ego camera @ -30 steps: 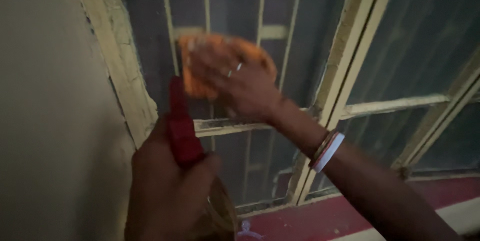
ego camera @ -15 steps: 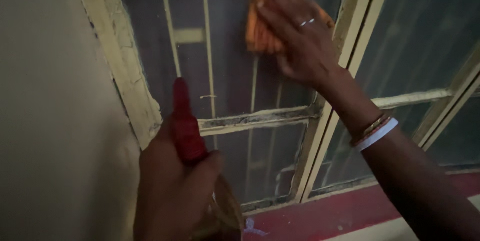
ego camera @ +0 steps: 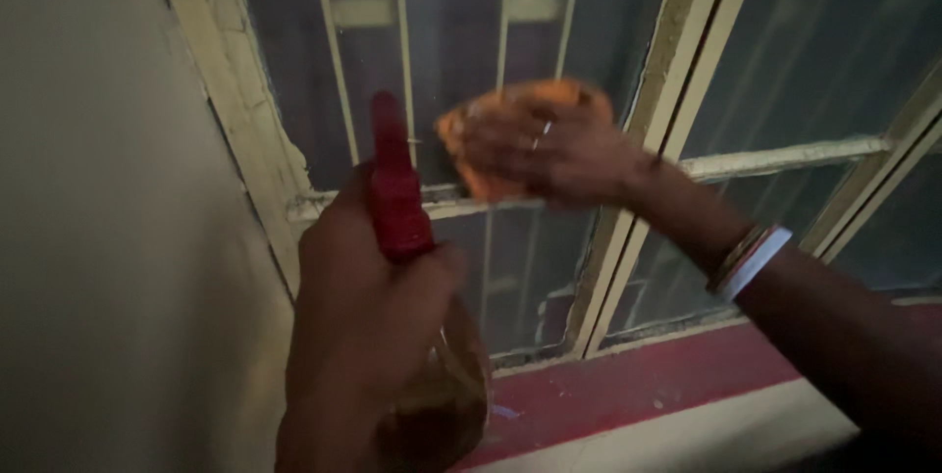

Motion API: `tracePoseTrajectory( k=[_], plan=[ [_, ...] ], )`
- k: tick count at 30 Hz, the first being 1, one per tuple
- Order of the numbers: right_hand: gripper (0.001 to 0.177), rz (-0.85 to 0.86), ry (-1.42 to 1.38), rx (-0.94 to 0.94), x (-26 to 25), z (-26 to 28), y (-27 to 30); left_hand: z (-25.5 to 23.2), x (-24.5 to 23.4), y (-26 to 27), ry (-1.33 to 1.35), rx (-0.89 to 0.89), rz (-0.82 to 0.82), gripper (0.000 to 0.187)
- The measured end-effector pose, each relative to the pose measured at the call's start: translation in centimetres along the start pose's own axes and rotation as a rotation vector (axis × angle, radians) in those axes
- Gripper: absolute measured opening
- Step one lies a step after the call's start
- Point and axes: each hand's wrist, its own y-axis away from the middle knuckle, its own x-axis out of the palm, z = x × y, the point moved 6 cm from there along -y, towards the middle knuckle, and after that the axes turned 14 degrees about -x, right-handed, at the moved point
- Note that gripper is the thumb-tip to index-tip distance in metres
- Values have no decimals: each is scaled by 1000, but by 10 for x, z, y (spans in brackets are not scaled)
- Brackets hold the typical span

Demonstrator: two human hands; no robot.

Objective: The person cleans a window with a cloth after applying a liquid from a spray bottle.

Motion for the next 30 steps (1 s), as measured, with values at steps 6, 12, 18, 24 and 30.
tracePoseTrajectory(
  k=[6,12,18,24,30],
  plan=[
    [94,-240,199,166,-45,-61,-2,0,0,2,88,-9,35,39],
    [95,-212,297,214,-23,-36,-17,8,-7,-2,118,-31,40,35],
    [85,-6,133,-85,20,14,1,6,-7,-2,51,-3,26,33],
    [76,-38,170,138,-10,-46,19,-1,-10,-1,80,-13,16,40],
    [92,-414,173,217,-61,-83,-8,3,-7,-4,108,-55,29,36]
  ],
)
